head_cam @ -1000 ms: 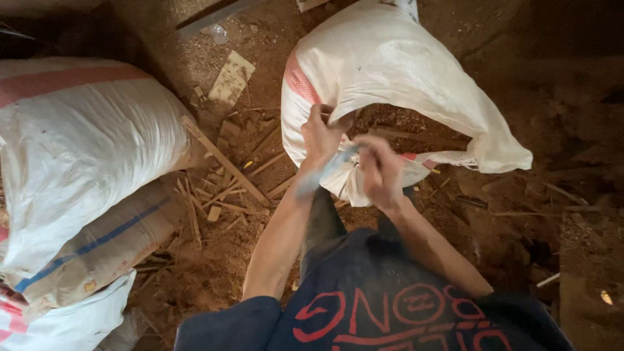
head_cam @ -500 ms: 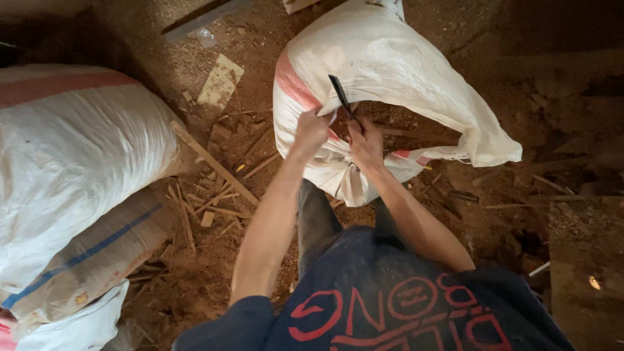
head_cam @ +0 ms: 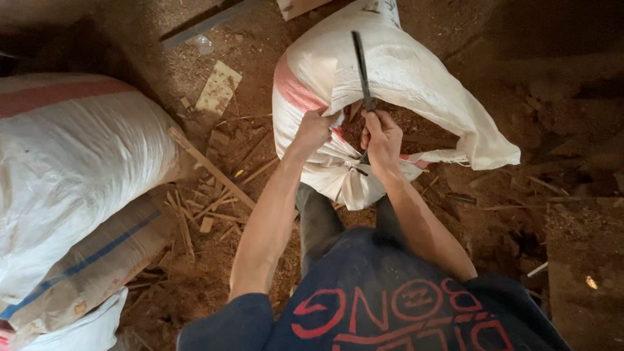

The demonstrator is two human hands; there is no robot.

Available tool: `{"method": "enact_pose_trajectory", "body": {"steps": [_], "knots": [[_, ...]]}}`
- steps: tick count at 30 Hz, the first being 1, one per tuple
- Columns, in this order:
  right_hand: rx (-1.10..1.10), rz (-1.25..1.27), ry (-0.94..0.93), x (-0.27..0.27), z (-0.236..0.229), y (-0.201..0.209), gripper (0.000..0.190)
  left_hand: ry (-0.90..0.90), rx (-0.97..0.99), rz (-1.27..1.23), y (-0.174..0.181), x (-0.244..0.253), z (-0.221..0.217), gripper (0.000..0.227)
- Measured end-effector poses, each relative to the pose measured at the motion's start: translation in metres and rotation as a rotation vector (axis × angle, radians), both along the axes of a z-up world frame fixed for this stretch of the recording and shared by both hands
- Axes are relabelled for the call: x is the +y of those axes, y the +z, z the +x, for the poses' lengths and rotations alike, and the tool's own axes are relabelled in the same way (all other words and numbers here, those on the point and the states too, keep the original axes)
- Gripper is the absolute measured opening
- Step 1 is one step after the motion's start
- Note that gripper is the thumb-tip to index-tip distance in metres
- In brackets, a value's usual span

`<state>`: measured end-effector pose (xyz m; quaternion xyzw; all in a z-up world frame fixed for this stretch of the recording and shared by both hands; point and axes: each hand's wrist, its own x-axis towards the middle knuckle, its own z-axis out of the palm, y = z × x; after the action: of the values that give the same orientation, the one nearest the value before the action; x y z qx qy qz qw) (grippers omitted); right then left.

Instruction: The person lifts a large white sack filled with wood shavings, gathers the top edges, and ties it shut using a black plastic cable tie. The person then moves to a second sack and repeats the tying process.

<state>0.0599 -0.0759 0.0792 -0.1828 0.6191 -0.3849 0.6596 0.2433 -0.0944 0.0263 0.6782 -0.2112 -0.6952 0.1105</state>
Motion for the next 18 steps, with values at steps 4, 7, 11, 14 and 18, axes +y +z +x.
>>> {"method": "enact_pose_trajectory", "body": {"steps": [4, 7, 11, 14, 18], "knots": [[0.169, 0.160, 0.057, 0.005, 0.007, -0.014, 0.024, -0.286, -0.216, -0.492, 0.013, 0.002, -0.002, 0.038], [0.088, 0.094, 0.040, 0.016, 0.011, -0.020, 0.022, 0.017, -0.112, -0.334, 0.026, 0.017, -0.016, 0.038], [0.139, 0.088, 0.020, 0.013, 0.005, -0.029, 0.022, -0.161, -0.226, -0.425, 0.023, -0.001, -0.024, 0.040], [0.128, 0.114, 0.017, 0.009, 0.001, -0.035, 0.022, -0.173, -0.119, -0.381, 0.018, -0.019, -0.014, 0.042], [0.126, 0.103, 0.045, 0.006, 0.002, -0.034, 0.023, -0.312, -0.148, -0.224, 0.021, -0.017, 0.003, 0.042]]}}
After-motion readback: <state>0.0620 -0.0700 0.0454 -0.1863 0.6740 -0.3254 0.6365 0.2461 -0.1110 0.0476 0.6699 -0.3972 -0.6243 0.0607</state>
